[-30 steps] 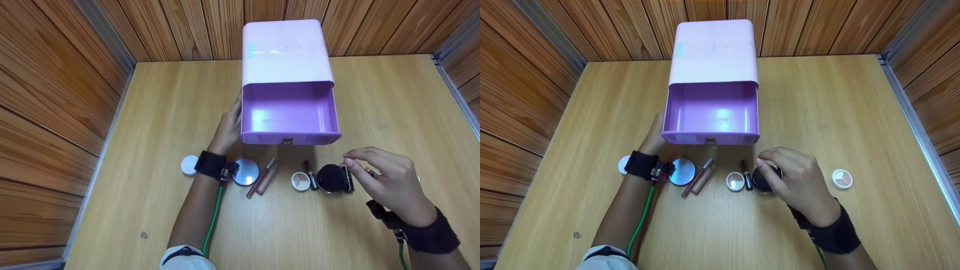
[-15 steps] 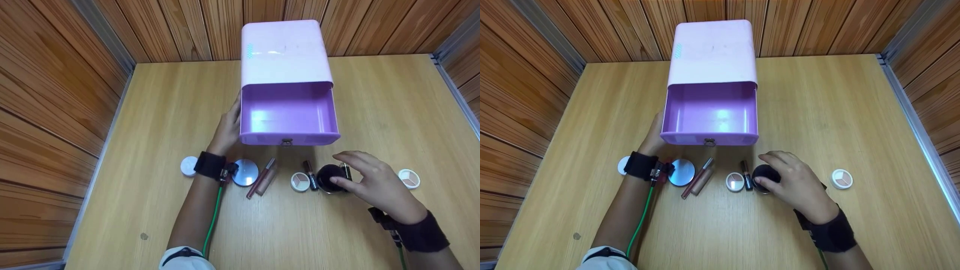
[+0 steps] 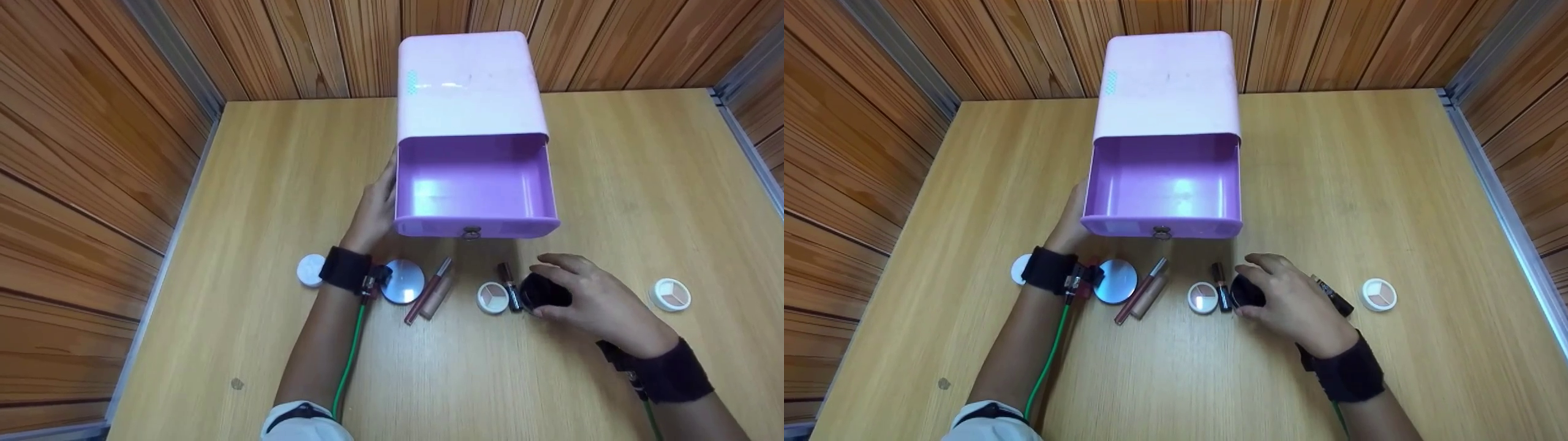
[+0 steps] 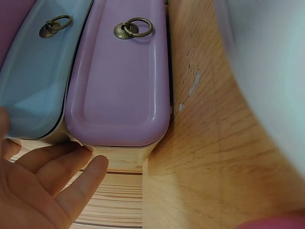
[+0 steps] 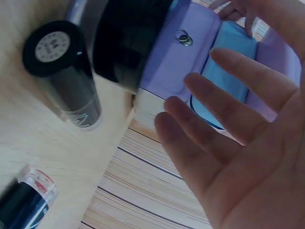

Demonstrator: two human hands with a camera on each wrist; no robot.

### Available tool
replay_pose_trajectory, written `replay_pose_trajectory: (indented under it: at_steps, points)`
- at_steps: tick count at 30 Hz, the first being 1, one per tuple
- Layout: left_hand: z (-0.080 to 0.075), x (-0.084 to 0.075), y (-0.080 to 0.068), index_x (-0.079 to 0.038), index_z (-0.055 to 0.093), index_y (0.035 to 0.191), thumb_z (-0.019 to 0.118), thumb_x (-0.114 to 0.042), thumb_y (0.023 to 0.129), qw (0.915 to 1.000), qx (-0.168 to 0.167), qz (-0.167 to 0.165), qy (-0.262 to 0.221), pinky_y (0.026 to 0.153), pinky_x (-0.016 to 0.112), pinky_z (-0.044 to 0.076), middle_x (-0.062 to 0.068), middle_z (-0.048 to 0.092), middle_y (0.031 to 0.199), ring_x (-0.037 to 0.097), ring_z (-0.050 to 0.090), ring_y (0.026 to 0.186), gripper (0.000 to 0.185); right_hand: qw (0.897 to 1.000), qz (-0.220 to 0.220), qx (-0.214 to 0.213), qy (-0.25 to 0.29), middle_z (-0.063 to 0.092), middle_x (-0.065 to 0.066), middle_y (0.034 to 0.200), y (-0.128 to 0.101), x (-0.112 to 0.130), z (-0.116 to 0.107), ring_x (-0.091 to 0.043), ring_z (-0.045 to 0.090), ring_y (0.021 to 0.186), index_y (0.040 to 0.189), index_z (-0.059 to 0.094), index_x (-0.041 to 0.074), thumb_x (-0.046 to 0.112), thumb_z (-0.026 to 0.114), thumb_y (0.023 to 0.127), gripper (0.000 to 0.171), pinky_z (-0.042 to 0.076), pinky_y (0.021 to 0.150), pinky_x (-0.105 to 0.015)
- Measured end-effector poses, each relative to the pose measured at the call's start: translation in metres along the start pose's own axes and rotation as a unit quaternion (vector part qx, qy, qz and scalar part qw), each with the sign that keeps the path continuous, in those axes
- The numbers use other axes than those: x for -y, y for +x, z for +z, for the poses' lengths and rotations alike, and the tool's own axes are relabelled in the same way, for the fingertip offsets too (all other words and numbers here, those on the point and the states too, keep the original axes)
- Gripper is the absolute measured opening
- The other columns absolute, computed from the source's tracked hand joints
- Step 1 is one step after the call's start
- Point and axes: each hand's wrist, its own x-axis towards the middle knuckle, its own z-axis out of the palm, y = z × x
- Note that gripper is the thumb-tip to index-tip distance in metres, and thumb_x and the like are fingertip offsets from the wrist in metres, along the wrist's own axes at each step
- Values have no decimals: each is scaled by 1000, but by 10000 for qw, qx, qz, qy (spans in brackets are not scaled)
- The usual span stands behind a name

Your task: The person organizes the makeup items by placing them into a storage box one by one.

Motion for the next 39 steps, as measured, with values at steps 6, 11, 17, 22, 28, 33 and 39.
replay_pose_trajectory:
  at_steps: [6,11,17,22,28,33,39]
  points:
    - [-1,1,-1,-17,17,156,41,-18,106,10000,2,-91,33,112,22,23,4,29,154,8,32,137,55,9988,174,455,62,49,-18,139,0,-4,5,-37,48,123,133,59,6,27,86,74,68,46,95,-54]
    - [-1,1,0,-16,17,156,40,-18,106,9999,13,-133,26,112,21,24,5,28,155,10,32,138,55,9975,312,628,65,50,-15,139,0,-5,7,-36,49,124,135,57,7,33,86,75,72,47,94,-54]
    - [-1,0,-1,-17,16,156,41,-18,106,9999,28,-131,40,112,21,23,5,29,154,9,32,137,56,9963,427,746,59,50,-13,140,-1,-4,7,-35,49,124,136,57,8,35,85,75,73,47,94,-55]
    - [-1,1,-1,-18,16,156,44,-15,105,10000,13,-41,21,112,22,24,5,32,152,10,34,136,58,9965,447,708,59,51,-12,139,0,-4,8,-35,51,123,136,57,10,36,85,76,71,47,94,-55]
    - [-2,-3,-2,-17,15,156,47,-12,104,10000,29,10,22,113,22,22,6,31,153,9,31,137,62,9976,376,578,64,54,-11,136,-1,-5,10,-33,53,120,134,59,9,35,85,75,70,49,92,-53]
    - [-1,2,-1,-17,14,156,47,-9,103,9998,76,30,-161,114,23,21,6,26,155,10,27,139,63,9990,190,393,-2,56,-13,134,-2,-6,12,-34,56,118,131,61,7,34,86,73,69,50,91,-52]
    - [-1,0,-1,-17,12,156,46,-11,104,9999,77,-7,-96,113,22,21,4,24,156,8,26,139,62,9994,177,295,-24,56,-14,133,-2,-4,9,-34,56,117,132,59,4,29,86,74,69,50,92,-51]
